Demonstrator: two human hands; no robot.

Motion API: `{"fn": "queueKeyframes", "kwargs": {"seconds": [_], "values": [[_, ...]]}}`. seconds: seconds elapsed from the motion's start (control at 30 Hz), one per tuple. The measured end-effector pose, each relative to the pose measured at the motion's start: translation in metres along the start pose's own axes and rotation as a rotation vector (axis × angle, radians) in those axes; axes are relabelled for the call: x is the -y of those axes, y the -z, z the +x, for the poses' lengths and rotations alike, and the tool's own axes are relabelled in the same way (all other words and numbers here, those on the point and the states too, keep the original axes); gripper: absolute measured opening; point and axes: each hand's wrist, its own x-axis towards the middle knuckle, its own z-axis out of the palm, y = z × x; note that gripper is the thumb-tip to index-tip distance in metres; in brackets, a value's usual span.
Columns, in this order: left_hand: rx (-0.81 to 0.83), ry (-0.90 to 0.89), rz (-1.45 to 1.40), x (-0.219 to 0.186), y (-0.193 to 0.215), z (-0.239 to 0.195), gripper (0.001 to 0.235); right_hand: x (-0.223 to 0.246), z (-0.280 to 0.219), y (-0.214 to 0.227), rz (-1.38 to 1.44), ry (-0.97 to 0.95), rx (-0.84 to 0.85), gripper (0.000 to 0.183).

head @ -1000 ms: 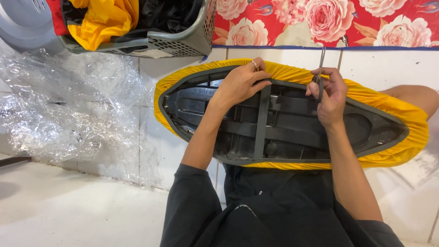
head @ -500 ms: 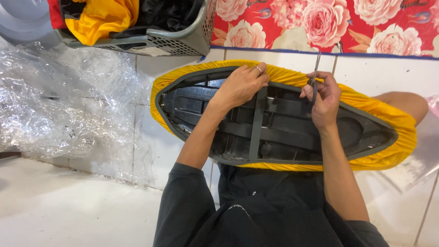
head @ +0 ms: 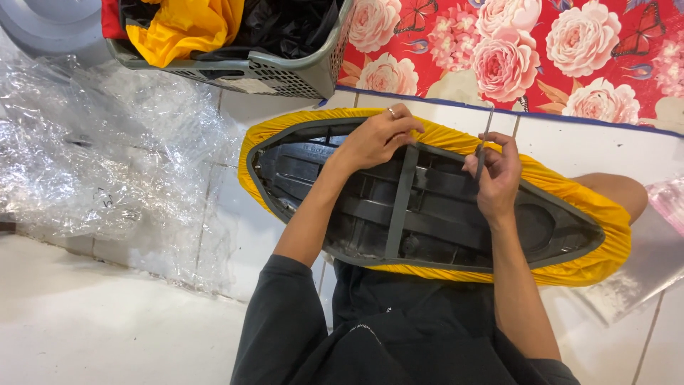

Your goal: The person uses scissors to trim excess yellow fabric from the edges of a black plastic object. They carefully cut along the perimeter of the object, removing the overhanging material.

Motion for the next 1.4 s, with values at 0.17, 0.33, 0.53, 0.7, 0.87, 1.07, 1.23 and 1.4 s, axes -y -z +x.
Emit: {"fn": "queueKeyframes", "kwargs": {"seconds": [0.17, 0.33, 0.53, 0.7, 0.87, 1.07, 1.23, 1.4], "values": [[0.036, -0.003, 0.123, 0.002, -0.01, -0.003, 0.02, 0.018, 0.005, -0.002, 0.002, -0.002, 0.001, 0.044], [-0.001, 0.011, 0.259, 0.009, -0.029, -0.006, 0.015, -0.004, 0.002, 0.001, -0.018, -0.001, 0.008, 0.043], [-0.012, 0.0, 0.234, 0.008, -0.022, -0.009, 0.017, -0.01, -0.005, -0.001, -0.063, -0.007, 0.016, 0.04], [0.051, -0.005, 0.113, -0.002, -0.007, -0.008, 0.01, 0.039, -0.012, -0.008, -0.492, 0.108, 0.102, 0.043], [0.128, -0.092, 0.368, -0.009, 0.001, -0.005, 0.01, 0.046, -0.012, 0.009, -0.759, 0.242, 0.14, 0.051], [0.118, -0.132, 0.601, -0.004, -0.015, -0.008, 0.006, 0.025, 0.002, 0.03, -0.983, 0.309, 0.191, 0.058], [0.042, -0.108, 0.609, -0.006, -0.021, -0.01, 0.019, 0.038, 0.007, 0.026, -0.993, 0.262, 0.254, 0.048], [0.038, -0.119, 0.554, -0.01, -0.02, -0.006, 0.022, 0.043, 0.005, 0.018, -0.926, 0.239, 0.259, 0.045]]}}
